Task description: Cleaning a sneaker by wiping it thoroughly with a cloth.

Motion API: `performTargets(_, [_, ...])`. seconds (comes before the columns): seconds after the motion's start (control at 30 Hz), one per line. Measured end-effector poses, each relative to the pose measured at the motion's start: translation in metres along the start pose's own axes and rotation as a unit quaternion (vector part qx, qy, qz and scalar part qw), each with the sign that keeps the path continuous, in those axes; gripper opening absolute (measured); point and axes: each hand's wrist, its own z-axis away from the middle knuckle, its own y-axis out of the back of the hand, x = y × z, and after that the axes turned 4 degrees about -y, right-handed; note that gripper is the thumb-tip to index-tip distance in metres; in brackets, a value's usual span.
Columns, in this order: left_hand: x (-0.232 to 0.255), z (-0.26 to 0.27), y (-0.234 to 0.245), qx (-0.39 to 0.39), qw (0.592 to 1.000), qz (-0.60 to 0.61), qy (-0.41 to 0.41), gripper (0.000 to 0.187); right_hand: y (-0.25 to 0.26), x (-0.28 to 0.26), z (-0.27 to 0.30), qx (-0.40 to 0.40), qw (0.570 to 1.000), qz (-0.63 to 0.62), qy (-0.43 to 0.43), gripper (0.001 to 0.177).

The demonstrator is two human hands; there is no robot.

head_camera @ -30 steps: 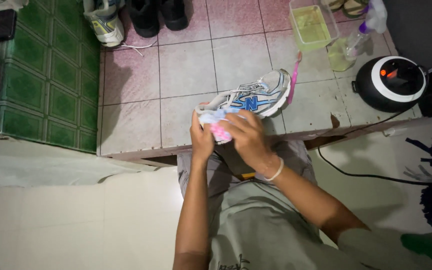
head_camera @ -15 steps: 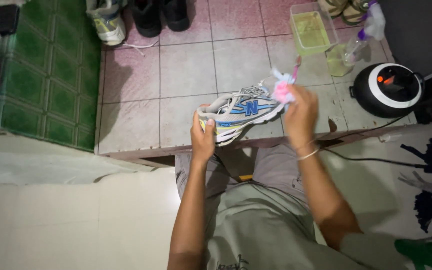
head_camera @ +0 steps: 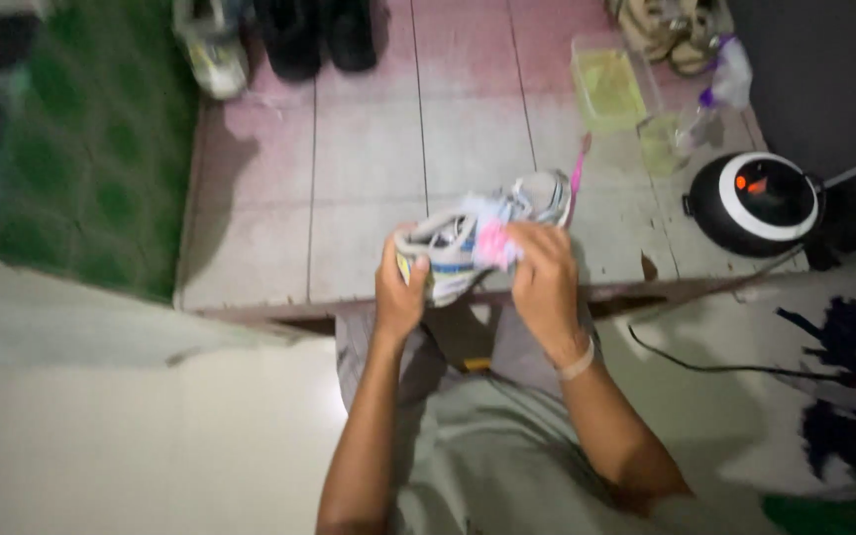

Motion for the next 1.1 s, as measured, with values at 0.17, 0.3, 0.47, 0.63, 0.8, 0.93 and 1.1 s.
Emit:
performTargets(0.17, [0.004,0.001,-0.015,0.053,0.998,0.017,0.026,0.061,-0.029,-0.011,0.039,0.005,1.0,-0.001,-0.022,0.041])
performTargets(0.3, [-0.009,-0.014,-0.009,0.086,0.994,-0.051,-0.049,0.027,-0.002,-0.022,0.03,-0.008,0.989,-0.129,-0.067,0.038])
performTargets(0.47, [-0.013,-0.042,0.02,0.122,0.986,-0.089,-0.071,0.019,0.025,0.057,-0.036,0.022,1.0,0.009,-0.007,0.042])
performTargets(0.63, [-0.021,-0.044,0.022,0.149,0.978,-0.113,-0.089,0.016,-0.027,0.09,-0.061,-0.085,0.995,0.058,0.012,0.051])
performTargets(0.8, [-0.029,-0.037,0.023,0.141,0.98,-0.099,-0.104,0.018,-0.031,0.069,-0.017,-0.056,0.99,0.126,-0.003,0.034])
performTargets(0.93, [-0.009,-0.042,0.014,0.174,0.979,-0.064,-0.086,0.017,-0.032,0.059,0.02,-0.008,0.996,0.086,-0.032,0.031])
performTargets(1.1, [-0.025,-0.037,0.022,0.15,0.984,-0.089,-0.039,0.013,0.004,0.001,-0.007,0.033,0.998,0.005,-0.046,0.046])
